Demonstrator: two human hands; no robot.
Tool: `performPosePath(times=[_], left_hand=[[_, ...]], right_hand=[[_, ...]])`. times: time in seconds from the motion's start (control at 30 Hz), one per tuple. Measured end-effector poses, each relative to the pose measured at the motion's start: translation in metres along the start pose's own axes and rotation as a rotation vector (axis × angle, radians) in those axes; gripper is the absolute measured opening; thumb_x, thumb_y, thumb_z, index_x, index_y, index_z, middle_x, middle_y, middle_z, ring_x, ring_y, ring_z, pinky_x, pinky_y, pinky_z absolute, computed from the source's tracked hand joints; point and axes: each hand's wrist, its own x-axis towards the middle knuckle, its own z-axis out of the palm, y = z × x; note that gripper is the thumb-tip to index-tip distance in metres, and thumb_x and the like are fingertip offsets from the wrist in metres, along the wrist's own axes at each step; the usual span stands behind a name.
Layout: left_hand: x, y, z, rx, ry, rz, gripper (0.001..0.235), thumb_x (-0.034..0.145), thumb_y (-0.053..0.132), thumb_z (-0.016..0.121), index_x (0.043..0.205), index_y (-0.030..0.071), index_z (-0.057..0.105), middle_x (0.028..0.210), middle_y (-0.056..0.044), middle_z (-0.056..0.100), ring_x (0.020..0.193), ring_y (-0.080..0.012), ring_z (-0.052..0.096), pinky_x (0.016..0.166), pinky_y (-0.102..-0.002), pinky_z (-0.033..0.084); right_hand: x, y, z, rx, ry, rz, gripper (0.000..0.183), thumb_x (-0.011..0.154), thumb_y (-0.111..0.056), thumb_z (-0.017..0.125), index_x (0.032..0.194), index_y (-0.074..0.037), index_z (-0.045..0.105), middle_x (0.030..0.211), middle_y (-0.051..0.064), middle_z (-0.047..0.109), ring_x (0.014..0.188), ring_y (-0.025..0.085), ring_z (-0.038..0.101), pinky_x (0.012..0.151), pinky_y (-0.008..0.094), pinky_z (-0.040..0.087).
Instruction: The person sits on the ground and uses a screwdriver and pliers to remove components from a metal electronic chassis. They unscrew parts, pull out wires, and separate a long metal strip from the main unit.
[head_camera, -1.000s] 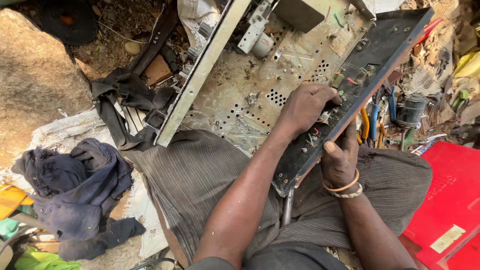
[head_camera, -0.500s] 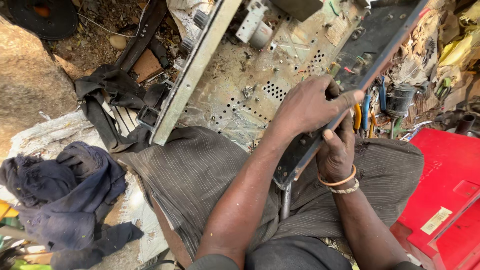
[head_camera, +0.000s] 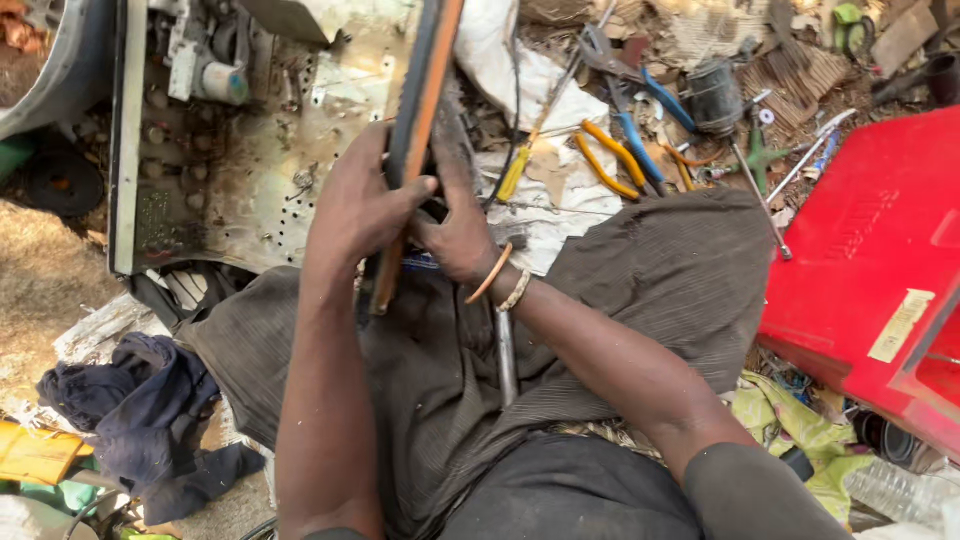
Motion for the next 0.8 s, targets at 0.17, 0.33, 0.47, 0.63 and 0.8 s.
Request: performPosePath(times=[0.17,0.33,0.47,0.63,0.8], left_hand=[[-0.007,0.022,0.045,0.386,0.3,-0.057,0.048,0.086,0.012,0.076,0.124,-0.006,0.054,0.103,-0.028,0.07,0.091,-0.0441,0.071,0.08,-0.053,0.055],[0.001,0.015,0.053,0.424,0.287,-0.137,0.031,0.098,0.017,0.073,0.114,-0.003,0.056,0.085,-0.023,0.072,0.076,-0.0389,0.074,0.07,-0.05,0.059],[0.005,0.007,0.045,0.454,0.324,-0.073,0.046,0.087,0.018,0.081,0.118,-0.003,0.054,0.081,-0.024,0.071,0.075,-0.0399,0.074,0.067,-0.05,0.059],[0.001,0.014,0.046,0.463,0.29,-0.107,0.045,0.089,0.024,0.084,0.11,-0.001,0.053,0.084,-0.026,0.07,0.078,-0.0435,0.072,0.068,-0.053,0.057],[0.007,0.008,0.046,0.47,0.303,-0.093,0.045,0.088,0.023,0.085,0.108,-0.001,0.052,0.085,-0.028,0.07,0.083,-0.0475,0.07,0.074,-0.056,0.054]], right_hand=[[0.029,0.066,-0.114,-0.474,-0.526,0.231,0.068,0.094,-0.049,0.074,0.147,-0.01,0.054,0.147,0.023,0.055,0.136,0.036,0.053,0.111,0.05,0.041],[0.041,0.098,-0.16,-0.741,-0.39,0.481,0.048,0.101,-0.034,0.067,0.141,-0.01,0.061,0.122,0.021,0.074,0.112,0.032,0.071,0.104,0.046,0.053],[0.041,0.103,-0.128,-0.692,-0.427,0.484,0.066,0.094,-0.035,0.069,0.15,-0.013,0.043,0.116,0.024,0.067,0.104,0.036,0.068,0.092,0.049,0.054],[0.036,0.103,-0.124,-0.735,-0.445,0.361,0.061,0.097,-0.038,0.071,0.145,-0.006,0.049,0.117,0.025,0.062,0.106,0.039,0.064,0.093,0.05,0.052],[0.104,0.118,-0.159,-0.913,-0.107,0.036,0.042,0.09,-0.005,0.068,0.13,0.003,0.056,0.125,0.025,0.06,0.114,0.037,0.061,0.1,0.046,0.055]])
